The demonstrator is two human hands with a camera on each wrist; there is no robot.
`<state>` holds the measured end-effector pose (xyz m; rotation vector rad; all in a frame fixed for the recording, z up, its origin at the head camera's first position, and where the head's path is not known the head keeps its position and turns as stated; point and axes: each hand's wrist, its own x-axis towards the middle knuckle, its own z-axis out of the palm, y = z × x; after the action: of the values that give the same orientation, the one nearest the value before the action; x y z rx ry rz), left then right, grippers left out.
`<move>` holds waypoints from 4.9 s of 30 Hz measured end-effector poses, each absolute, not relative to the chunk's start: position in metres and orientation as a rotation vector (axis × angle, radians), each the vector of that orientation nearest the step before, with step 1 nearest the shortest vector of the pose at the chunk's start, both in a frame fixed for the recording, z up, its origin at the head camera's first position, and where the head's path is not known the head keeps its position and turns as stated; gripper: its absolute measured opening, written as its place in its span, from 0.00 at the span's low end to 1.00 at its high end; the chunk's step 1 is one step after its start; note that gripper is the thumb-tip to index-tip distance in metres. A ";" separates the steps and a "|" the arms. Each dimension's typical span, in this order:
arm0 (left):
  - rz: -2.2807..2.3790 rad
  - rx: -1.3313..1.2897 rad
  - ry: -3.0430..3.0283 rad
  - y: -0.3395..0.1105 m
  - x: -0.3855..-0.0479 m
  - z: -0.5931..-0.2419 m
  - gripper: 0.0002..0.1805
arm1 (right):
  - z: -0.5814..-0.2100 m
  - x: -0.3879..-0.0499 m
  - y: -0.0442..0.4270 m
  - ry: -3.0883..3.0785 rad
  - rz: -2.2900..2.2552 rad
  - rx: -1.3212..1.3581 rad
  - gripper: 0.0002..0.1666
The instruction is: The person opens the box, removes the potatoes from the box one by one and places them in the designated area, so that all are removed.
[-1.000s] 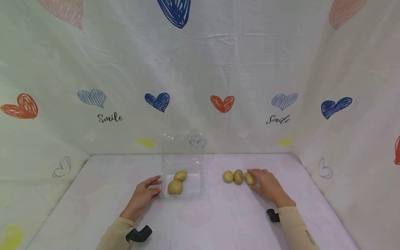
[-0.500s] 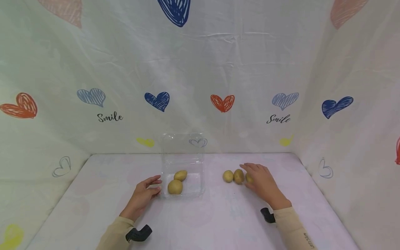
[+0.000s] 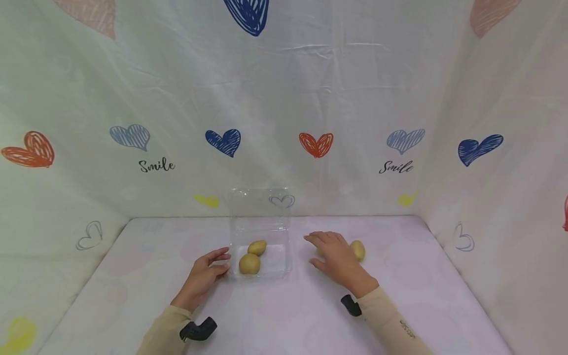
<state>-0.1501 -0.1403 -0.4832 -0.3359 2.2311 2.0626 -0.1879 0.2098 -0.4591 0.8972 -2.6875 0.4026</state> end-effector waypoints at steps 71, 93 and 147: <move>2.093 -0.340 2.222 -0.139 -0.150 -0.480 0.28 | -0.465 -0.228 0.070 -2.660 0.174 1.633 0.32; 2.047 -0.356 2.241 -0.141 -0.147 -0.484 0.29 | -0.452 -0.217 0.113 -2.521 0.404 1.463 0.33; 2.067 -0.352 2.228 -0.141 -0.151 -0.482 0.30 | -0.470 -0.173 0.239 -2.456 0.429 1.158 0.42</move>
<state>-0.1508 -0.1405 -0.4823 -0.3522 2.2282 2.0667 -0.1734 0.2386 -0.4698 1.1575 -2.4561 0.4294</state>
